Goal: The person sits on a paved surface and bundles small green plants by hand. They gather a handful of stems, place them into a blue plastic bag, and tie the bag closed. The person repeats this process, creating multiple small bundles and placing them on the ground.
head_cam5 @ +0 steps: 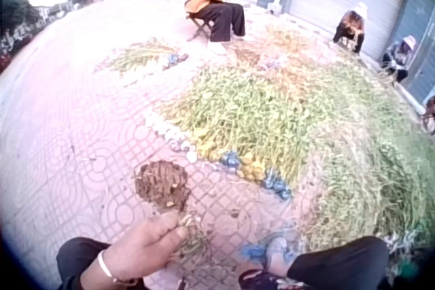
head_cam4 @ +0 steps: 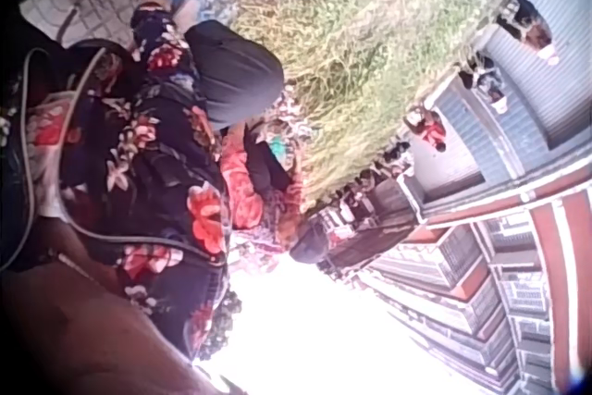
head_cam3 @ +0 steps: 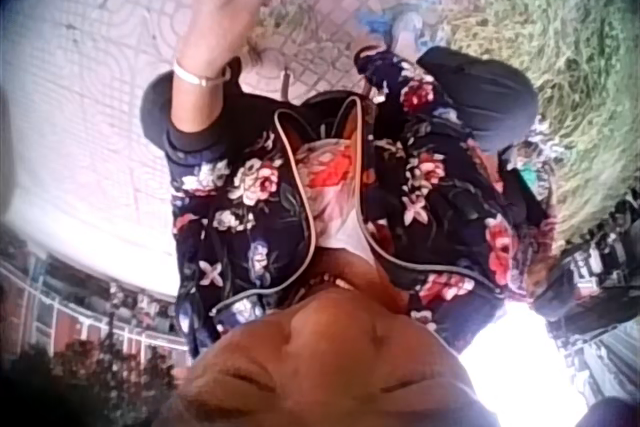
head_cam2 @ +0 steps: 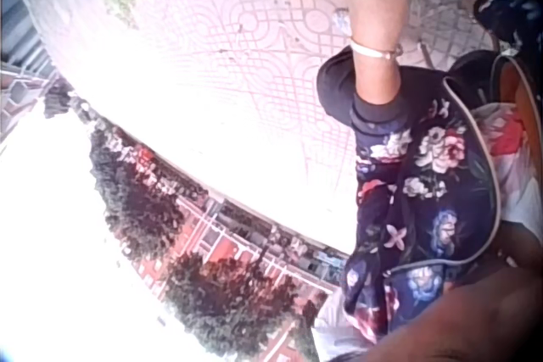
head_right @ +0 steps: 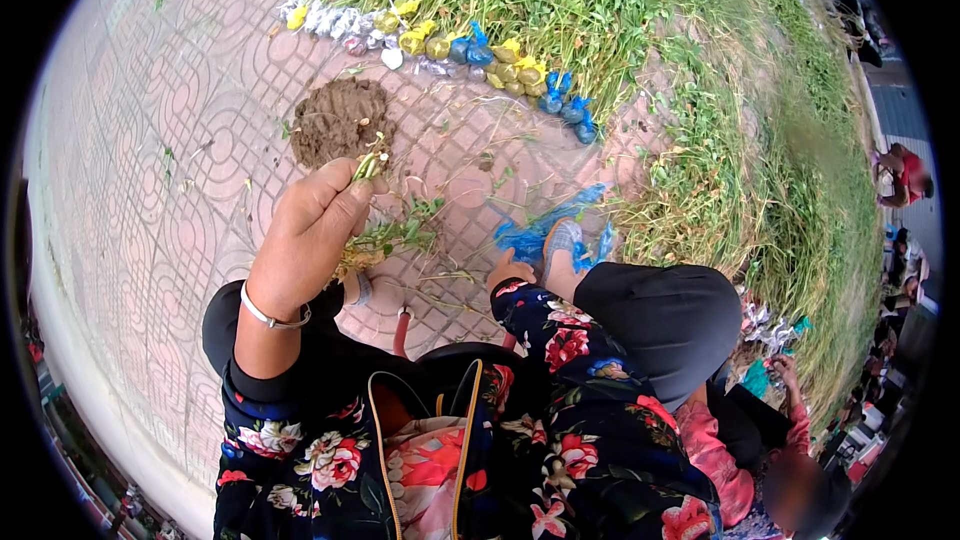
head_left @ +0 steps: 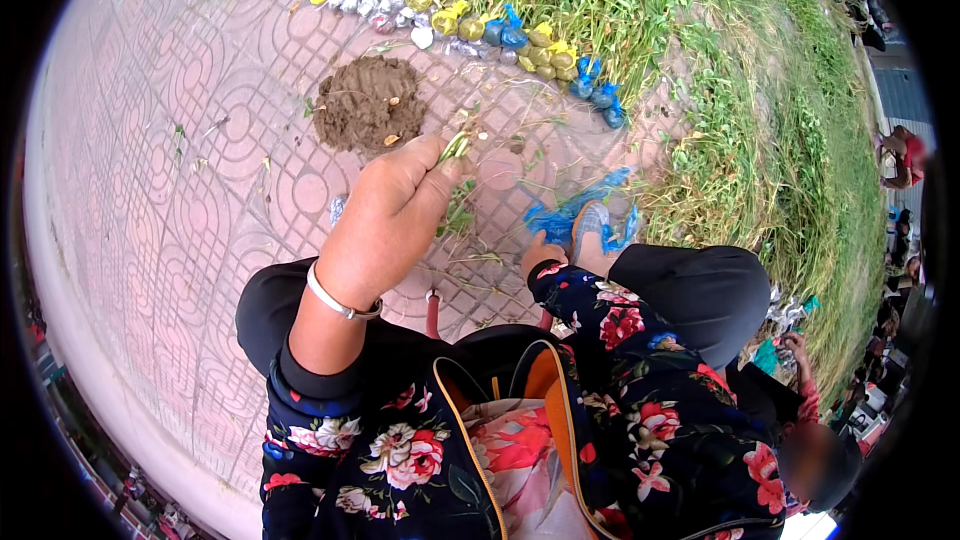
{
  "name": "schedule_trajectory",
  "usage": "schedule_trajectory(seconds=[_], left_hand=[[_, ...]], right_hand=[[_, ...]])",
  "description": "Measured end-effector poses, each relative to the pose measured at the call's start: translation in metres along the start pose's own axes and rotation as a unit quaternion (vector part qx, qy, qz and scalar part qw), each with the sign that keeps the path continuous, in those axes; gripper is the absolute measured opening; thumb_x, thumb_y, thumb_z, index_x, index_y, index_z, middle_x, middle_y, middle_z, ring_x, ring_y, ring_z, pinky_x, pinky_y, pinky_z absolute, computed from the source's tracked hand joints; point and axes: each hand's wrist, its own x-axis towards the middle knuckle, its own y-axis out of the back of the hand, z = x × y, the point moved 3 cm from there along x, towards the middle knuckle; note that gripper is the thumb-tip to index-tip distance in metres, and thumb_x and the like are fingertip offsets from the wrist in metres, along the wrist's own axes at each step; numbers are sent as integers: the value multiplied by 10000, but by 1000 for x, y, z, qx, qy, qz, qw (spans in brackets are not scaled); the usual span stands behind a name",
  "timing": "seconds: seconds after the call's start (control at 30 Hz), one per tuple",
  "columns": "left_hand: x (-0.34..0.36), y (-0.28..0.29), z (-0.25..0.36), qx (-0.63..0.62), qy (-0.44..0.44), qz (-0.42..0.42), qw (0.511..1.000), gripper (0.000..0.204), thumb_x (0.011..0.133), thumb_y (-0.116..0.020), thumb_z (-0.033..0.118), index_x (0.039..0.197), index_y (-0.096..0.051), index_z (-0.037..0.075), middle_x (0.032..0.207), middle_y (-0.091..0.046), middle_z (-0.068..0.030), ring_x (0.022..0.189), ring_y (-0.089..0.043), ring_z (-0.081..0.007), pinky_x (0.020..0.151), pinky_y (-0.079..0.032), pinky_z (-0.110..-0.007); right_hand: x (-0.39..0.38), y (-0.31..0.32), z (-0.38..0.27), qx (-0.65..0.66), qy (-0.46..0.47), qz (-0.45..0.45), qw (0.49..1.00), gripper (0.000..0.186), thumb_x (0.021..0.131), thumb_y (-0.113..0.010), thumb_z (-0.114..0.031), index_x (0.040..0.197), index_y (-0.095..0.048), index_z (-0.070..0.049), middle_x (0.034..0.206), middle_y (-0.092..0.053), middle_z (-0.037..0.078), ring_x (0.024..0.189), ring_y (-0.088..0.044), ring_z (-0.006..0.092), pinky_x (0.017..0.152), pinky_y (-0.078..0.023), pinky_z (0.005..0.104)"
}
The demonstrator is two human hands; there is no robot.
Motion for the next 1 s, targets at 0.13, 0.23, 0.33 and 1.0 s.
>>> schedule_trajectory(seconds=[0.13, 0.23, 0.33, 1.0], left_hand=[[2, 0, 0, 0, -13, 2, 1000, 179, 871, -445, 120, 843, -546, -26, 595, -413, -7, 549, -375, -81, 499, -329, -230], [4, 0, -3, -5, -11, 0, 1000, 179, 872, -446, 121, 838, -543, -26, 597, -412, -8, 547, -369, -83, 498, -327, -234], [6, -2, -3, -5, -12, -3, 1000, 179, 874, -447, 122, 827, -537, -25, 596, -401, -4, 549, -363, -80, 498, -324, -234], [9, -9, -13, -12, -17, 18, 1000, 151, 847, -487, 125, 768, -535, 6, 601, -391, 33, 570, -357, -60, 517, -316, -214]], right_hand=[[12, 1, 10, 21, -76, 40, 996, 586, 820, -437, -244, 1322, -223, -30, 1048, -534, 258, 982, -533, 337, 816, -421, 445], [28, -1, 20, 11, -64, 74, 995, 477, 820, -449, -252, 1251, -385, -59, 1075, -542, 204, 964, -544, 316, 810, -432, 428], [33, -4, 22, 7, 36, 56, 998, 302, 813, -463, -240, 991, -617, -51, 1076, -572, 129, 932, -565, 321, 800, -448, 405], [-41, 67, -58, 171, 350, 169, 905, 229, 732, -496, -208, 691, -616, -17, 686, -575, 197, 675, -552, 375, 640, -434, 453]])
